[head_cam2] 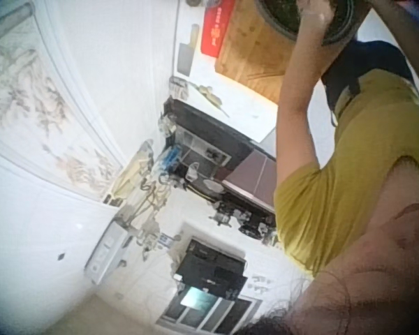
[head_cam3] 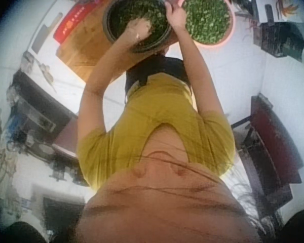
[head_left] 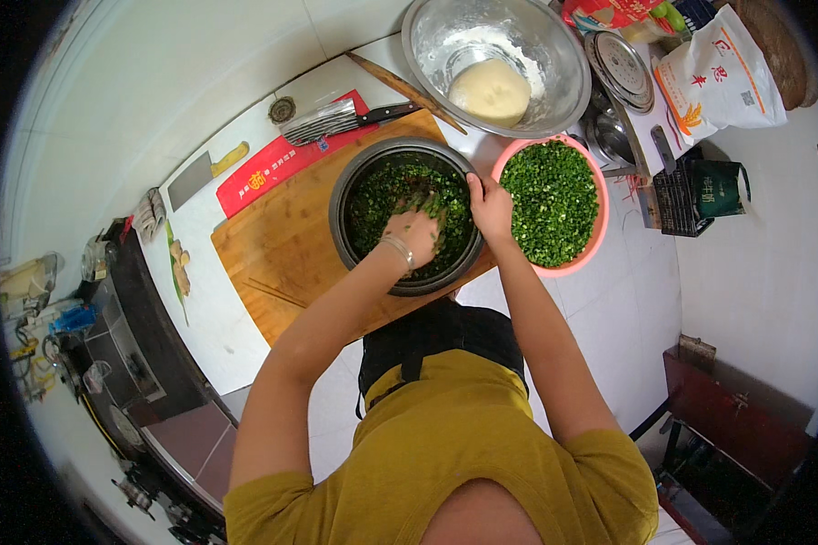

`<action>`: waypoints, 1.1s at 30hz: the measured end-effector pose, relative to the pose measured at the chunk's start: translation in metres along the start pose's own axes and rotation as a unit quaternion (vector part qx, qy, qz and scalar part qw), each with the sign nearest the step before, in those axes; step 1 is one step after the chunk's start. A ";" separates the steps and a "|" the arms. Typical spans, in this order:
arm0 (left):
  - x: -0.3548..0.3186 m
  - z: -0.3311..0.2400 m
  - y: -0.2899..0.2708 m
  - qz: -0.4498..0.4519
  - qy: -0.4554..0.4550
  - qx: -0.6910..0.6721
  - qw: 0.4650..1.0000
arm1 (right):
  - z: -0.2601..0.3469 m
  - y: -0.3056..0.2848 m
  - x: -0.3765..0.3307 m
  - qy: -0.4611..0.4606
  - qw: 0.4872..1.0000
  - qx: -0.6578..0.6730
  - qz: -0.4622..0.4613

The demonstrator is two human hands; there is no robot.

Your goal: The person transfers chopped green vegetables from a pink bowl into a dark pot and mixes them by hand. The person repeatedly scoops the vegetables and incorporates them into the mixture in the pot, using both hands to ensure even distribution.

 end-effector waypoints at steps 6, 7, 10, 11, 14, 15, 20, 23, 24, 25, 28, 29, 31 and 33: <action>0.058 -0.006 0.034 -0.164 0.052 -0.076 0.982 | 0.008 -0.004 -0.001 -0.013 0.999 0.030 -0.024; 0.066 -0.006 0.057 -0.135 0.084 -0.019 0.987 | 0.004 -0.004 -0.001 -0.008 0.999 0.031 -0.018; 0.026 -0.010 0.047 -0.017 0.037 0.022 0.999 | -0.006 -0.001 -0.004 0.003 1.000 0.018 -0.002; 0.021 -0.005 0.055 0.019 0.005 0.035 0.999 | -0.007 -0.001 -0.004 0.004 1.000 0.012 0.002; 0.011 0.001 0.072 0.136 -0.048 0.046 0.988 | -0.008 -0.002 -0.011 0.019 0.999 0.041 0.001; 0.015 -0.002 0.074 0.100 -0.019 0.127 0.987 | -0.005 -0.005 -0.010 0.005 1.000 0.023 -0.004; 0.057 0.005 0.095 0.141 -0.013 0.071 0.987 | -0.005 -0.003 -0.011 -0.003 0.999 0.024 -0.026; 0.048 0.007 0.085 0.046 0.025 0.041 0.998 | -0.003 -0.002 -0.009 -0.001 0.999 0.028 -0.028; 0.015 -0.002 0.046 0.029 0.024 0.021 0.999 | -0.006 -0.002 -0.008 0.006 0.999 0.023 -0.024; -0.005 -0.005 0.021 0.008 0.020 0.000 1.000 | -0.006 -0.001 -0.006 0.008 1.000 0.018 -0.018; -0.013 0.025 0.006 -0.006 -0.001 0.010 1.000 | -0.005 0.000 -0.005 0.009 1.000 0.013 -0.016; -0.010 0.042 0.005 -0.016 -0.051 0.009 0.999 | -0.005 0.002 -0.004 0.011 1.000 0.012 -0.013; -0.004 0.072 0.013 -0.083 -0.107 0.018 0.991 | -0.003 0.001 -0.004 0.011 1.000 0.013 -0.014; 0.002 0.083 0.030 -0.043 -0.116 0.035 0.992 | -0.001 0.000 -0.004 0.009 1.000 0.015 -0.014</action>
Point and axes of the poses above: each hand's wrist, its own x-axis towards the middle knuckle, its own y-axis out of the palm, z = x × y, the point moved 9 cm from there along x, towards the middle knuckle, and after that the axes turned 4 degrees about -z, right-handed, at the moved point
